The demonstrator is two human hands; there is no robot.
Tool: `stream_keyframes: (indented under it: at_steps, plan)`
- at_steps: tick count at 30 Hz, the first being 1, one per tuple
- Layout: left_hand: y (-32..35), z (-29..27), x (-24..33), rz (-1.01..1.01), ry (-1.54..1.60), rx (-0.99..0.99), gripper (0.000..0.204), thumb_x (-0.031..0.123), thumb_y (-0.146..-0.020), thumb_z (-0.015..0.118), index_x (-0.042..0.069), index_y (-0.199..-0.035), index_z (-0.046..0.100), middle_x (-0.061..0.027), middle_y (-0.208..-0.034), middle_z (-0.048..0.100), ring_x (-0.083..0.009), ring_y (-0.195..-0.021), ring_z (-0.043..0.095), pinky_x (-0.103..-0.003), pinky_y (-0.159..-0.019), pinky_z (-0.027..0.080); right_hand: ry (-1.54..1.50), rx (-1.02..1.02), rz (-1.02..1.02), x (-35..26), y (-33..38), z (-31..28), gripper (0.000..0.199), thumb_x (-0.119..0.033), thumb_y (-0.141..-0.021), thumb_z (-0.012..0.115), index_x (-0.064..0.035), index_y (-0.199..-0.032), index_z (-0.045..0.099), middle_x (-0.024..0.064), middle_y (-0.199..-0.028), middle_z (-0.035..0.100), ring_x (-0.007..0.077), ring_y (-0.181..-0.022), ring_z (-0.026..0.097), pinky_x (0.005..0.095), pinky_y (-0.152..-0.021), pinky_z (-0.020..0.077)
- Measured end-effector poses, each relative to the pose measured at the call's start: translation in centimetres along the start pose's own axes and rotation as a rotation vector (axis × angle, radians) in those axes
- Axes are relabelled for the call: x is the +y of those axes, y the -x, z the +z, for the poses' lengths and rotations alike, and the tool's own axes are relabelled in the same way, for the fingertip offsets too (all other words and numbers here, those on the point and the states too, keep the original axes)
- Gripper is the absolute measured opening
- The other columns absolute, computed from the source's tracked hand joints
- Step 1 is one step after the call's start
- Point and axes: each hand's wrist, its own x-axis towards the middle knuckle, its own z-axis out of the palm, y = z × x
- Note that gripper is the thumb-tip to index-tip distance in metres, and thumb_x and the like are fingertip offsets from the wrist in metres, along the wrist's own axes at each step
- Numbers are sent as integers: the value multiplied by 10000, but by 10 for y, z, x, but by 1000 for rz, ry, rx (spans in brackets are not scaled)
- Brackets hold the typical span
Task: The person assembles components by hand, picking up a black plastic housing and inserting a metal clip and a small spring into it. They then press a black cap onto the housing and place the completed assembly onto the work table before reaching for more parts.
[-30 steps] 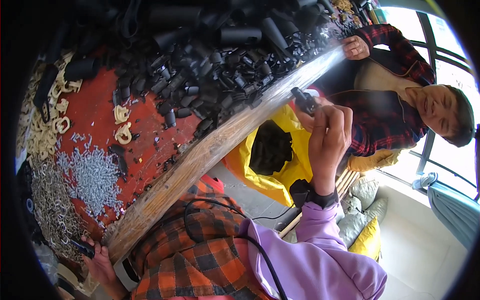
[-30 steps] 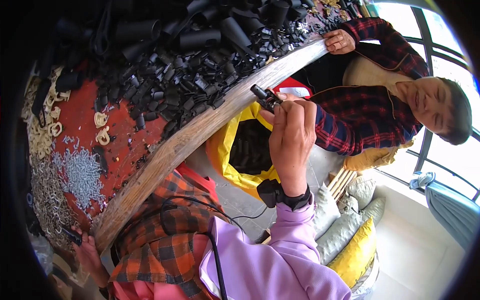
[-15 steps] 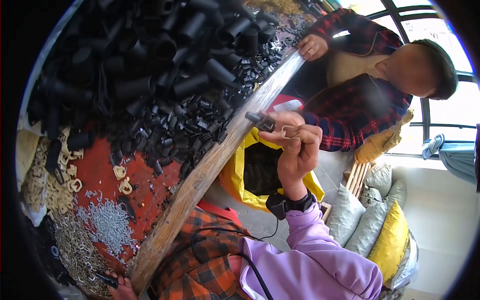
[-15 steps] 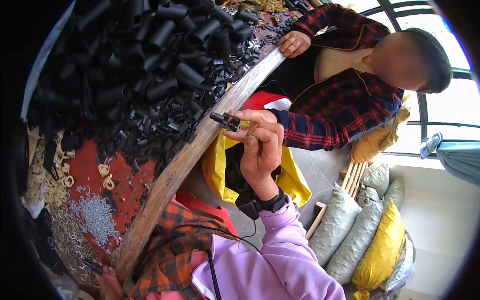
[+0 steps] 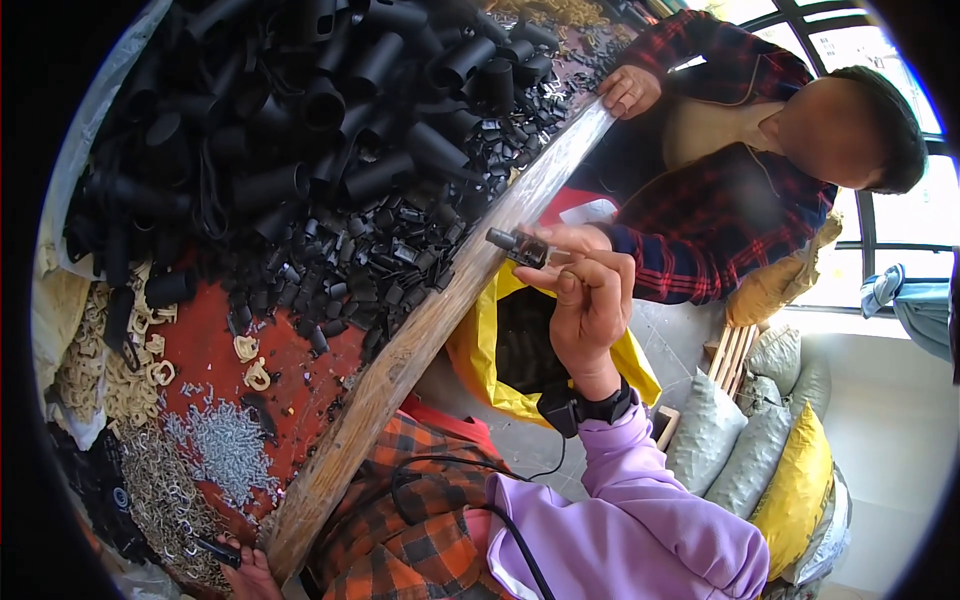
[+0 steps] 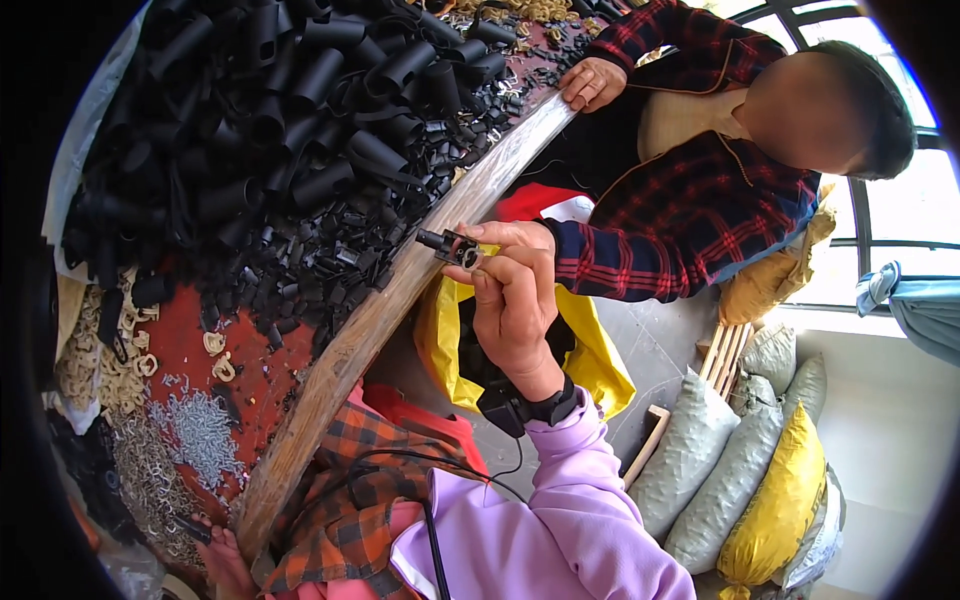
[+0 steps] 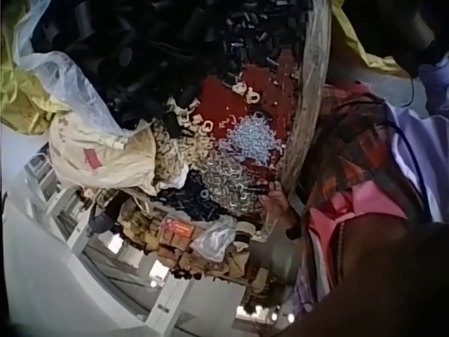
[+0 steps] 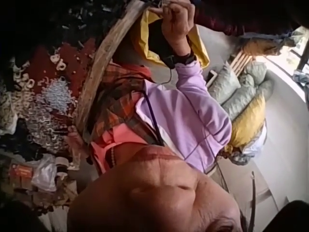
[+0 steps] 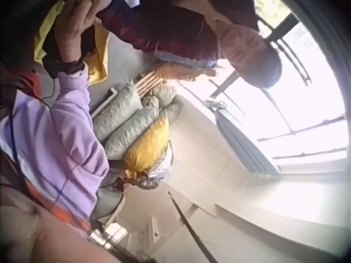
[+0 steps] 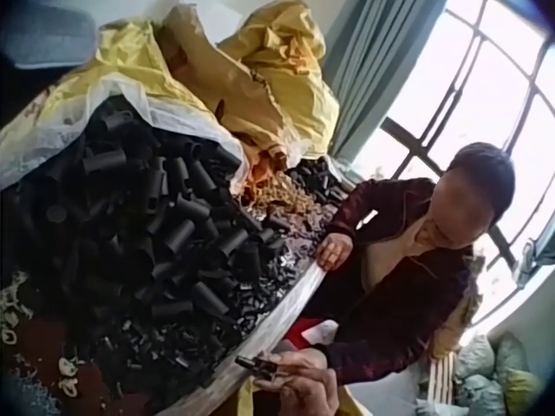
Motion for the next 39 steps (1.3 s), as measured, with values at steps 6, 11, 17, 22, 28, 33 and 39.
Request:
stream_keyframes:
  at_steps: [6,11,17,22,28,33,39]
  plan:
    - [-14,48,-13,263,-3,707,382,132,-864,358,32,-1211,235,-104,-1082,395,-193,-890,456,-343,-842,407,182,-112,-88,14,-2,0,44,7,-757,525,1,-750,482,81,-715,487,177,-648,520,256,-553,422]
    - [-7,35,-13,243,43,605,384,130,-868,355,31,-1217,231,-103,-1100,385,-192,-913,450,-347,-852,401,286,-216,-50,4,-10,-1,113,42,-670,585,4,-721,493,101,-724,461,235,-667,519,300,-542,436]
    - [2,34,-16,271,17,676,407,128,-871,333,36,-1244,199,-105,-1121,361,-191,-934,431,-357,-867,388,324,-277,-62,12,-5,1,122,-9,-668,606,-17,-732,502,85,-709,463,233,-659,503,307,-549,399]
    - [7,30,-15,275,31,660,426,134,-876,311,38,-1266,169,-110,-1128,344,-195,-966,399,-381,-876,370,455,-315,-125,13,-2,1,118,-45,-674,604,-39,-740,507,73,-705,462,229,-662,476,316,-599,344]
    - [1,34,-15,267,41,509,431,138,-878,312,31,-1269,166,-115,-1133,328,-199,-988,377,-395,-871,365,530,-344,-165,9,-4,3,48,-8,-720,536,-7,-742,494,110,-738,483,239,-669,492,305,-600,399]
    - [-2,33,-13,262,76,465,425,104,-864,267,27,-1269,163,-118,-1132,316,-203,-997,369,-406,-900,310,525,-383,-159,8,-6,2,53,1,-717,536,-5,-747,493,116,-751,484,242,-679,499,303,-607,407]
    - [-9,31,-12,291,100,386,447,59,-829,215,18,-1269,150,-124,-1126,310,-219,-1040,341,-425,-932,235,470,-446,-143,6,-8,5,49,16,-720,529,4,-751,492,123,-762,482,244,-702,509,301,-627,416]
